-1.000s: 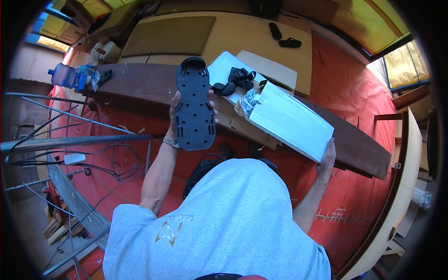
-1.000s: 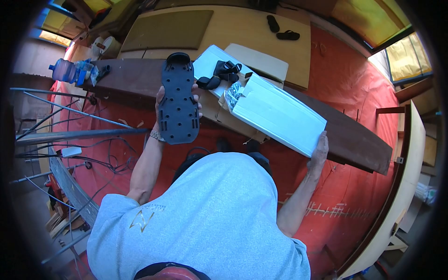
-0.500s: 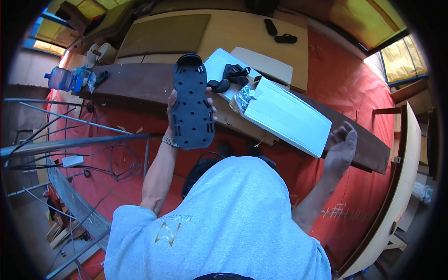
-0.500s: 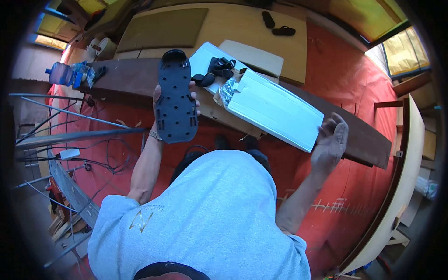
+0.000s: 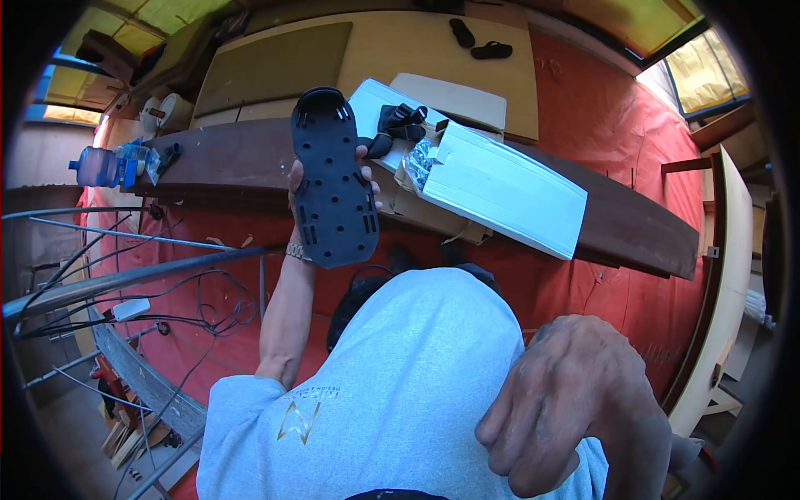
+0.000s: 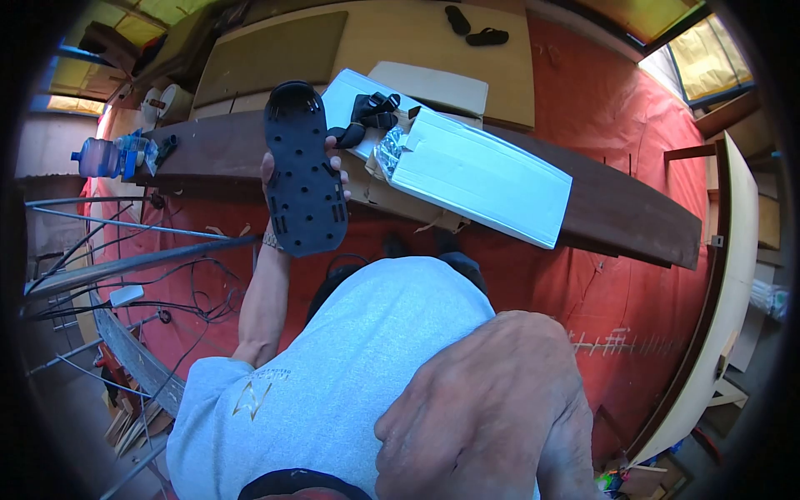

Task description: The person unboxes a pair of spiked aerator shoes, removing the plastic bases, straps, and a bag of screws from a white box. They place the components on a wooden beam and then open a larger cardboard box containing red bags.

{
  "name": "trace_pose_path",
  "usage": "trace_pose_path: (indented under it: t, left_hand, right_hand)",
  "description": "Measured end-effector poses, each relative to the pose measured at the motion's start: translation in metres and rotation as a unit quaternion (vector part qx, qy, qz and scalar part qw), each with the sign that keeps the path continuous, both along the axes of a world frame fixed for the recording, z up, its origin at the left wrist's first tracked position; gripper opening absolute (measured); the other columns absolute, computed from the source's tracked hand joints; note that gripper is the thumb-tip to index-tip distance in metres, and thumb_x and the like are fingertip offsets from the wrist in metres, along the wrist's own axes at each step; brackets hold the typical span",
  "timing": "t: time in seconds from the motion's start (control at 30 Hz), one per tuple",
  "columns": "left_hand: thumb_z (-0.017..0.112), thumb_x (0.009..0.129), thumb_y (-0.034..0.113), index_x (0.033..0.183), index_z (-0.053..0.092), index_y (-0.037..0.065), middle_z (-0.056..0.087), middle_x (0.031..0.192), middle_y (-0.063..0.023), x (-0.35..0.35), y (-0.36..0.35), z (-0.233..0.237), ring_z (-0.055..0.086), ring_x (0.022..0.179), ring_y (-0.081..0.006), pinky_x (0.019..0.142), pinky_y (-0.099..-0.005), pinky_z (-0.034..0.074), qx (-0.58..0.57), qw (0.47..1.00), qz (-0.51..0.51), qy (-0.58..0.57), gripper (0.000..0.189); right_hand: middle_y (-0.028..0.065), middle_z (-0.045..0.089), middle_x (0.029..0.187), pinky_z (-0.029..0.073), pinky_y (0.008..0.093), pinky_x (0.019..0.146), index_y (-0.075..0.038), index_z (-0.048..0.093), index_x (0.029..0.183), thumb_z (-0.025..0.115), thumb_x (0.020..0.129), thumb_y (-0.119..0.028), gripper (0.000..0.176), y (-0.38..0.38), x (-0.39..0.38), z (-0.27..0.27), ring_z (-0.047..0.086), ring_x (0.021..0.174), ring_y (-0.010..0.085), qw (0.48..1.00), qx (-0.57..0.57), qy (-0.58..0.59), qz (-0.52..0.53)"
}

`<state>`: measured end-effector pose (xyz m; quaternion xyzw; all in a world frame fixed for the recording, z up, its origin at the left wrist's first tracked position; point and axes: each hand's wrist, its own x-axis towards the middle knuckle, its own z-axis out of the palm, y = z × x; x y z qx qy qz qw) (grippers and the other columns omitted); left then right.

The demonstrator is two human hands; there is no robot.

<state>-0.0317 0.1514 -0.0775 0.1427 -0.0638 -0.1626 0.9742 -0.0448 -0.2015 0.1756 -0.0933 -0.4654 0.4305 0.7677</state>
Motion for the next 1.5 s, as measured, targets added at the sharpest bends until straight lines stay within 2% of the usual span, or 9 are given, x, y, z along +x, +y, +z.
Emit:
trace_pose_path:
  t: [0.17,0.4,0.57,0.7,0.8,0.87,0.97,1.07,1.5]
  left_hand:
    - [0.070,0.092,0.070,0.160,0.038,-0.005,0.061,0.131,-0.0256,-0.001,0.002,0.004,0.064,0.122,-0.0442,0.102,-0.0640,0.059,0.015,1.000,0.010,0.009,0.106]
    - [0.069,0.092,0.069,0.160,0.037,-0.005,0.060,0.130,-0.0270,-0.003,0.004,0.002,0.065,0.121,-0.0452,0.101,-0.0644,0.060,0.018,0.999,0.021,0.020,0.106]
    - [0.069,0.093,0.069,0.160,0.036,-0.006,0.060,0.130,-0.0284,-0.004,0.007,-0.002,0.065,0.122,-0.0456,0.101,-0.0645,0.060,0.020,0.999,0.021,0.016,0.106]
    - [0.069,0.093,0.068,0.160,0.035,-0.006,0.061,0.131,-0.0285,-0.004,0.008,-0.004,0.065,0.122,-0.0453,0.101,-0.0640,0.060,0.016,0.999,0.022,0.018,0.105]
    - [0.069,0.093,0.068,0.160,0.035,-0.005,0.061,0.131,-0.0284,-0.006,0.010,-0.003,0.066,0.122,-0.0449,0.101,-0.0637,0.060,0.019,0.999,0.026,0.023,0.105]
    - [0.070,0.093,0.068,0.161,0.035,-0.005,0.062,0.131,-0.0284,-0.007,0.011,-0.005,0.066,0.122,-0.0449,0.101,-0.0637,0.060,0.028,0.999,0.031,0.026,0.106]
    - [0.070,0.092,0.068,0.161,0.035,-0.005,0.063,0.131,-0.0284,-0.006,0.013,-0.006,0.066,0.121,-0.0447,0.101,-0.0635,0.060,0.027,0.999,0.025,0.018,0.107]
    - [0.070,0.092,0.069,0.161,0.035,-0.005,0.063,0.131,-0.0283,-0.006,0.013,-0.005,0.066,0.121,-0.0446,0.101,-0.0632,0.061,0.032,0.999,0.028,0.030,0.107]
    - [0.069,0.092,0.069,0.160,0.036,-0.005,0.063,0.131,-0.0269,-0.005,0.013,-0.006,0.067,0.121,-0.0440,0.101,-0.0626,0.060,0.028,0.999,0.030,0.035,0.106]
  right_hand:
    - [0.0153,0.052,0.088,0.034,0.0352,0.058,-0.024,0.054,0.126,0.032,0.111,-0.069,0.053,0.015,0.007,0.000,0.047,0.062,0.0220,0.998,0.052,0.006,0.033]
    - [0.0120,0.052,0.094,0.035,0.0333,0.061,-0.020,0.059,0.093,0.032,0.109,-0.074,0.062,0.018,0.008,-0.005,0.049,0.068,0.0190,0.997,0.070,-0.028,0.023]
    - [0.0019,0.055,0.072,0.025,0.0256,0.044,-0.010,0.081,0.123,0.062,0.102,-0.064,0.060,0.045,-0.015,0.015,0.041,0.049,0.0078,0.980,0.122,0.135,-0.076]
    - [0.0023,0.056,0.074,0.024,0.0246,0.046,-0.009,0.081,0.120,0.063,0.102,-0.063,0.060,0.043,-0.021,-0.003,0.042,0.052,0.0076,0.982,0.142,0.095,-0.075]
    - [0.0091,0.054,0.089,0.033,0.0299,0.057,-0.016,0.066,0.098,0.043,0.107,-0.070,0.059,0.031,-0.002,0.000,0.048,0.064,0.0151,0.996,0.081,0.015,-0.031]
    - [0.0121,0.053,0.095,0.038,0.0333,0.063,-0.018,0.061,0.090,0.034,0.110,-0.071,0.062,0.026,0.002,0.000,0.051,0.068,0.0198,0.998,0.049,-0.014,-0.021]
    - [0.0090,0.055,0.086,0.034,0.0313,0.058,-0.013,0.071,0.105,0.045,0.108,-0.066,0.059,0.032,-0.008,-0.001,0.049,0.063,0.0170,0.994,0.071,0.038,-0.071]
    - [0.0037,0.057,0.076,0.024,0.0247,0.047,-0.010,0.082,0.118,0.065,0.101,-0.064,0.059,0.046,-0.029,0.002,0.045,0.056,0.0081,0.976,0.111,0.105,-0.153]
    - [0.0049,0.059,0.076,0.026,0.0252,0.048,-0.012,0.083,0.117,0.066,0.100,-0.064,0.057,0.046,-0.021,-0.007,0.049,0.057,0.0098,0.983,0.114,0.088,-0.116]
